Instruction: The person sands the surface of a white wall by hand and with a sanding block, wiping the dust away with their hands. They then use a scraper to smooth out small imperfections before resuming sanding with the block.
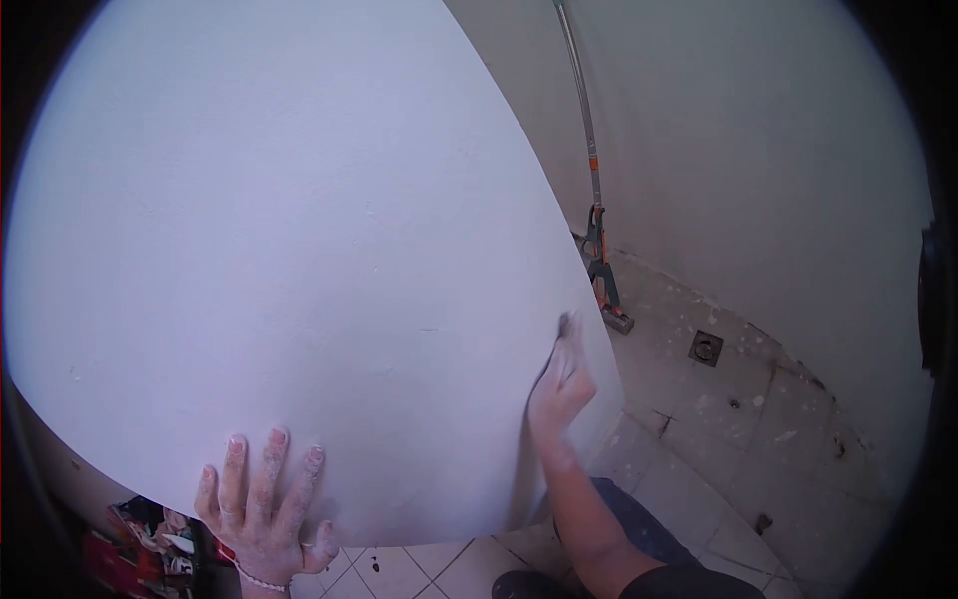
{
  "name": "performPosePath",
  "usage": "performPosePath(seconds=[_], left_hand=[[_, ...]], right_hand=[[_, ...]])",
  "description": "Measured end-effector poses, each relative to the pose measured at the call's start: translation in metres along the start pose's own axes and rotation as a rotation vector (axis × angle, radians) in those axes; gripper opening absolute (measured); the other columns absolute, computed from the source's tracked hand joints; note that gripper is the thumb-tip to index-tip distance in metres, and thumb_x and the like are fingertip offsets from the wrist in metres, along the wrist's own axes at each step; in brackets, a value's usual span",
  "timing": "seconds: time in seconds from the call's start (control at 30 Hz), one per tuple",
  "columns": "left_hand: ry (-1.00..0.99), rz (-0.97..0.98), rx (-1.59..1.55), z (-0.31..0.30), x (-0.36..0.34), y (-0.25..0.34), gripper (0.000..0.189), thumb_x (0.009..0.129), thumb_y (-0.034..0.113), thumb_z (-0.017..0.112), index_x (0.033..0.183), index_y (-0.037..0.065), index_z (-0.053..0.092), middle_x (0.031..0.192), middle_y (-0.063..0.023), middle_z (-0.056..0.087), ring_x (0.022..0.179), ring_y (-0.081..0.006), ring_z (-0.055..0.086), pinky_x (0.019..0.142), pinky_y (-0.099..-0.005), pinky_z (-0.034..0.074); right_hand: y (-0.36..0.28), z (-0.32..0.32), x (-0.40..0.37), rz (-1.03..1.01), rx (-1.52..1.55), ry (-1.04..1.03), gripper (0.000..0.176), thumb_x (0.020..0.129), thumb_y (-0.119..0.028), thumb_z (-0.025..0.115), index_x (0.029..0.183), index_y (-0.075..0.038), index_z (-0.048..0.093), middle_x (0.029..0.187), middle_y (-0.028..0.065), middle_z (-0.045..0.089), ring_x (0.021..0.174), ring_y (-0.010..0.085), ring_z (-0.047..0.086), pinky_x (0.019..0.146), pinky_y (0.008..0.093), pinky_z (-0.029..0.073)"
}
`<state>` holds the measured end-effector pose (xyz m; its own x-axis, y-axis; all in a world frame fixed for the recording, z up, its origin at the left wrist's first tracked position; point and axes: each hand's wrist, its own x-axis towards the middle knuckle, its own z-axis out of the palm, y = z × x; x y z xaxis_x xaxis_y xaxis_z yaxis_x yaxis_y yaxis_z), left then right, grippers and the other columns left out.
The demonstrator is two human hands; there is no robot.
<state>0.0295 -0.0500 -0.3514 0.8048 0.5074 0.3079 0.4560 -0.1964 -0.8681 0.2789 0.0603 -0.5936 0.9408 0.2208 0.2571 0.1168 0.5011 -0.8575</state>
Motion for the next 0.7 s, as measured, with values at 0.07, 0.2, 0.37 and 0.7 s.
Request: performPosePath(seconds=[0.07,0.2,0.37,0.7], left_hand=[[0.0,-0.007,0.001,0.001,0.0,0.0,0.053,0.09,0.051,0.033,0.126,0.031,0.067,0.142,0.0001,0.055,0.139,-0.0291,0.039,0.116,-0.05,0.017],[0.014,-0.009,-0.004,0.001,-0.002,0.001,0.052,0.091,0.052,0.034,0.126,0.031,0.067,0.141,0.0002,0.055,0.139,-0.0287,0.038,0.116,-0.0504,0.017],[0.012,-0.015,0.002,0.003,-0.004,0.001,0.052,0.093,0.051,0.032,0.125,0.029,0.067,0.14,0.0002,0.056,0.139,-0.0286,0.039,0.116,-0.0501,0.017],[0.061,-0.03,0.014,0.008,0.003,0.002,0.047,0.095,0.046,0.033,0.126,0.033,0.065,0.14,0.0025,0.056,0.139,-0.0267,0.039,0.117,-0.0488,0.019]], right_hand=[[-0.007,0.0,0.032,-0.026,-0.144,0.012,0.036,0.099,-0.003,0.048,0.132,0.009,0.054,0.133,0.0253,0.058,0.123,0.0337,0.058,0.102,0.0362,0.045],[-0.011,-0.023,-0.021,-0.03,-0.162,-0.138,0.037,0.097,-0.001,0.051,0.133,0.008,0.054,0.132,0.0233,0.059,0.123,0.0304,0.059,0.101,0.0333,0.046],[-0.001,-0.006,-0.024,-0.127,0.0,-0.11,0.037,0.097,-0.001,0.05,0.133,0.009,0.053,0.134,0.0211,0.058,0.123,0.0269,0.059,0.1,0.031,0.046],[-0.052,-0.006,-0.023,-0.02,-0.118,-0.341,0.044,0.099,-0.007,0.046,0.141,0.008,0.044,0.143,0.0251,0.047,0.136,0.029,0.046,0.107,0.0303,0.037]])
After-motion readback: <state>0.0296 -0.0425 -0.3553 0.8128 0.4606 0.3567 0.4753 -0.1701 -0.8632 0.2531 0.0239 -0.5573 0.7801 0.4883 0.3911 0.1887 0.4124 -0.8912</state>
